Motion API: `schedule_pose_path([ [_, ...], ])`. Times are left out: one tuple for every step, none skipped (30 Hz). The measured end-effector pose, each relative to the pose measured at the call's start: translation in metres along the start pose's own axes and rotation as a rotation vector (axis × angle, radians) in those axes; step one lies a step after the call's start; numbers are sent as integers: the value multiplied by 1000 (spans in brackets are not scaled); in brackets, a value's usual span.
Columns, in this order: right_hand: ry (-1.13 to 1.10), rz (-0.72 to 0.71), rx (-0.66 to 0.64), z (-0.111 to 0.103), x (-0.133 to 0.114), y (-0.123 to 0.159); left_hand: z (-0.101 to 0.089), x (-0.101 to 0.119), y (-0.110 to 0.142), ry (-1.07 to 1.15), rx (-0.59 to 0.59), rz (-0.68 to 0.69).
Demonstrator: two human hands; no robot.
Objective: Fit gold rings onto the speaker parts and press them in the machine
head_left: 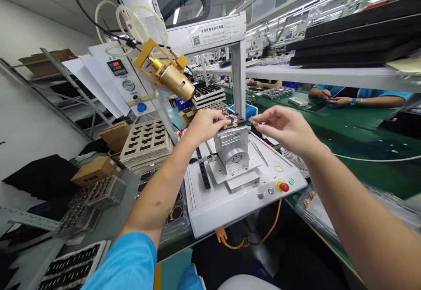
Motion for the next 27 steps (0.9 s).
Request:
schedule_pose_path([
  [0, 33, 10, -6, 6, 14, 8, 1, -10, -42, -64, -11],
  [6, 70, 22, -13, 15, 29, 15, 1, -16, -82, -114, -20],
  [15, 112, 34, -20, 25, 44, 21, 2, -18, -114, -144, -23],
  [27, 162, 41, -27, 38, 61, 25, 4, -17, -136, -157, -16],
  [40, 218, 47, -34, 54, 78, 29, 7, -13, -151, -160, 5],
  [50, 282, 55, -40, 73, 95, 33, 10, -8, -163, -156, 38],
  [58, 354, 60, -46, 94, 113, 35, 13, -1, -175, -146, 75],
  [69, 433, 65, -50, 116, 132, 37, 16, 5, -187, -137, 109],
  [90, 519, 64, -52, 138, 151, 39, 17, 10, -200, -127, 135],
  [131, 602, 54, -53, 160, 169, 39, 16, 14, -210, -124, 147],
  [191, 674, 35, -52, 179, 185, 40, 14, 17, -214, -131, 145],
  [264, 728, -1, -47, 195, 200, 41, 12, 19, -212, -147, 133],
  [335, 756, -48, -41, 207, 212, 42, 11, 21, -204, -166, 120],
  [396, 761, -97, -32, 216, 221, 41, 11, 24, -191, -171, 112],
  [445, 751, -141, -23, 222, 228, 39, 13, 28, -172, -156, 114],
  [483, 736, -176, -15, 226, 233, 36, 19, 35, -146, -115, 129],
  [517, 720, -199, -8, 228, 236, 32, 26, 45, -111, -44, 156],
  [548, 709, -209, -3, 230, 238, 29, 35, 59, -64, 45, 191],
  [574, 702, -206, -1, 230, 238, 27, 44, 77, -2, 137, 228],
  [588, 700, -194, -1, 230, 236, 29, 51, 98, 75, 221, 258],
  [586, 701, -176, -2, 229, 234, 37, 55, 119, 173, 269, 269],
  [575, 706, -155, -5, 228, 231, 51, 58, 140, 300, 276, 259],
  [563, 715, -137, -9, 226, 228, 71, 57, 160, 438, 256, 209],
  [558, 726, -123, -14, 224, 226, 99, 50, 179, 562, 186, 79],
  [563, 738, -117, -17, 221, 225, 128, 43, 198, 668, 126, -79],
  [566, 742, -119, -19, 217, 225, 159, 37, 220, 759, 53, -254],
  [551, 733, -127, -17, 211, 227, 188, 33, 242, 845, -10, -418],
])
Point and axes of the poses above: each hand's wrist, its own y-axis away from the middle knuckle, its own z-axis out of the palm, x = y × z, the point moved 10 cm from there along -y, towards the middle knuckle, and after that the axes turned 6 degrees about z, right-handed, at the moved point
